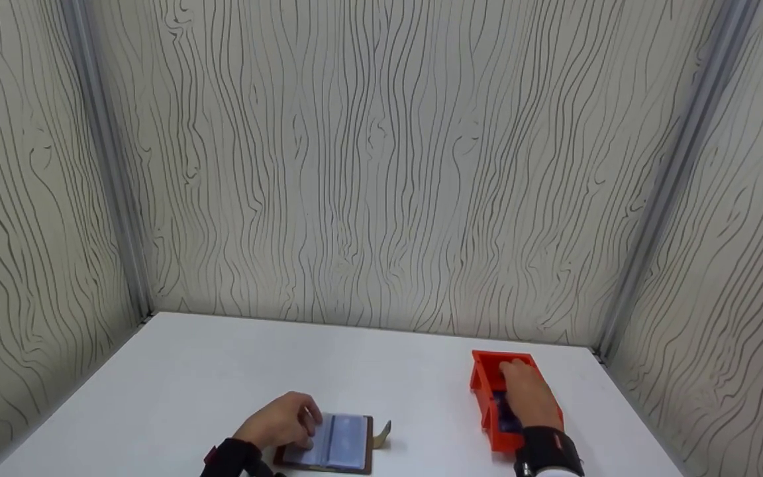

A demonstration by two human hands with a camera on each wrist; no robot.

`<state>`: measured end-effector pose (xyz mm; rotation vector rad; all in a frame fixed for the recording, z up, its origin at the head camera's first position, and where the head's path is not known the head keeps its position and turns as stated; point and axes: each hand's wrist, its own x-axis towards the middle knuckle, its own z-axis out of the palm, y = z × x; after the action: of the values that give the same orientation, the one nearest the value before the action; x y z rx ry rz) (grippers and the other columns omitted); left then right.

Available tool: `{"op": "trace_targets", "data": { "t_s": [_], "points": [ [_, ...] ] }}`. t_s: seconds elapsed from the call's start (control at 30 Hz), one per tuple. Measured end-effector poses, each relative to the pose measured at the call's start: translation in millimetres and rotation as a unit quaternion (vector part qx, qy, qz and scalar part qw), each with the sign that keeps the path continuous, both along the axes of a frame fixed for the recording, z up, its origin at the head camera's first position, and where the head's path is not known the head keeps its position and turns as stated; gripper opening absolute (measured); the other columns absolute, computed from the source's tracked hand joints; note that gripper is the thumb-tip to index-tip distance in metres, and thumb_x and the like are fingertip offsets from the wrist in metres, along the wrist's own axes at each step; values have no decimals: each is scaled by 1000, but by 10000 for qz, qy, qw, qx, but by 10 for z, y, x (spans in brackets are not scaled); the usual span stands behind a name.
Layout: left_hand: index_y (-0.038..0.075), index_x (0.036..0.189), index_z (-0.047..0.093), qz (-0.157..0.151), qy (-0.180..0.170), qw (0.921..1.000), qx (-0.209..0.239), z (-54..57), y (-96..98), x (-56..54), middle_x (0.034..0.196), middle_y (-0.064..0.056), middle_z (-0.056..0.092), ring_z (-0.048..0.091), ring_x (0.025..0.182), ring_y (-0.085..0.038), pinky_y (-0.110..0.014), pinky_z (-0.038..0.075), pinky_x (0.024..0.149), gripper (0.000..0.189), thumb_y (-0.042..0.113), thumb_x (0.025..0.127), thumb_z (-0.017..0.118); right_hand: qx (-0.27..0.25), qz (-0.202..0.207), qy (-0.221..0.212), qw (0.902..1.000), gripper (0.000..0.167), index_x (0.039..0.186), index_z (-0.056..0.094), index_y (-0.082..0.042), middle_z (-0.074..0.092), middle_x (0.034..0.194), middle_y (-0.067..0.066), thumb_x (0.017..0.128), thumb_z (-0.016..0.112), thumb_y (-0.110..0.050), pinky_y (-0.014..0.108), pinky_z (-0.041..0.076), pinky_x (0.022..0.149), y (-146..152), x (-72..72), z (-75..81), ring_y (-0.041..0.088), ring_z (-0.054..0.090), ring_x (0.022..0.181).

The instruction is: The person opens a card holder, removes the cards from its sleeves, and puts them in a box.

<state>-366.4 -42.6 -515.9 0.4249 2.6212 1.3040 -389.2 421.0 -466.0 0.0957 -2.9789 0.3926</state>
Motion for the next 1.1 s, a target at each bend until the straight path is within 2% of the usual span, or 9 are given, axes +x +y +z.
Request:
{"op": "trace_targets", "data": {
  "t_s": [0.07,0.17,0.3,0.4,0.53,0.67,0.8,0.97,1.1],
  "points": [
    [15,93,71,4,-48,10000,-88,-49,-3,-46,80,2,70,64,72,-15,-32,52,68,33,-6,75,88,27,-119,286,9995,21,109,69,2,71,107,19,99,51,5,67,56,99,-19,37,35,37,68,102],
    [12,94,71,-22,-8,10000,-88,20,14,2,80,1,71,64,72,-15,-33,52,68,33,-8,74,87,131,-554,1140,9918,18,110,69,8,70,106,26,98,56,6,67,59,98,-156,162,95,41,69,100],
    [11,94,71,-96,85,9999,-65,-18,11,-36,80,-1,72,64,72,-17,-34,52,69,32,-7,75,88,272,-826,2879,9537,18,110,69,11,69,103,28,93,68,5,63,64,90,-569,374,186,43,69,95],
    [15,95,71,-168,-52,9998,-111,-56,-10,-95,81,2,72,65,73,-14,-30,52,70,32,-5,77,88,65,-534,3630,9302,18,108,71,6,71,103,24,91,75,3,56,67,82,-993,498,268,38,70,93],
    [12,96,72,-214,-233,9995,-26,60,-26,-17,83,-1,73,66,75,-16,-30,51,71,30,-7,77,87,-261,122,3677,9295,16,102,72,-4,72,101,12,89,76,3,37,67,69,-1617,617,275,23,68,87],
    [7,98,72,-91,-308,9994,102,197,-43,112,85,-5,72,65,78,-19,-34,50,70,30,-10,78,86,-290,1333,3092,9412,17,101,71,-12,71,101,2,89,79,-2,27,63,69,-2120,673,88,14,66,88],
    [7,101,72,-33,-340,9994,76,234,-50,127,86,-4,74,65,78,-17,-31,49,68,32,-11,78,86,-620,2296,1278,9629,19,114,70,-14,70,114,-2,97,78,-16,32,65,84,-2374,665,-90,6,64,94],
    [7,102,72,-26,-323,9994,105,227,-27,108,85,-4,73,63,77,-16,-30,48,68,33,-13,78,84,-772,1998,-1012,9715,59,146,61,-7,66,145,7,99,78,-37,56,56,111,-2432,631,-203,18,66,119],
    [8,101,72,-23,-263,9995,172,225,-31,130,84,-4,72,63,76,-16,-31,50,68,35,-14,76,85,-724,1593,-1788,9682,79,159,50,-5,55,164,14,97,79,-44,69,43,121,-2426,633,-251,38,58,145]
  ]
}}
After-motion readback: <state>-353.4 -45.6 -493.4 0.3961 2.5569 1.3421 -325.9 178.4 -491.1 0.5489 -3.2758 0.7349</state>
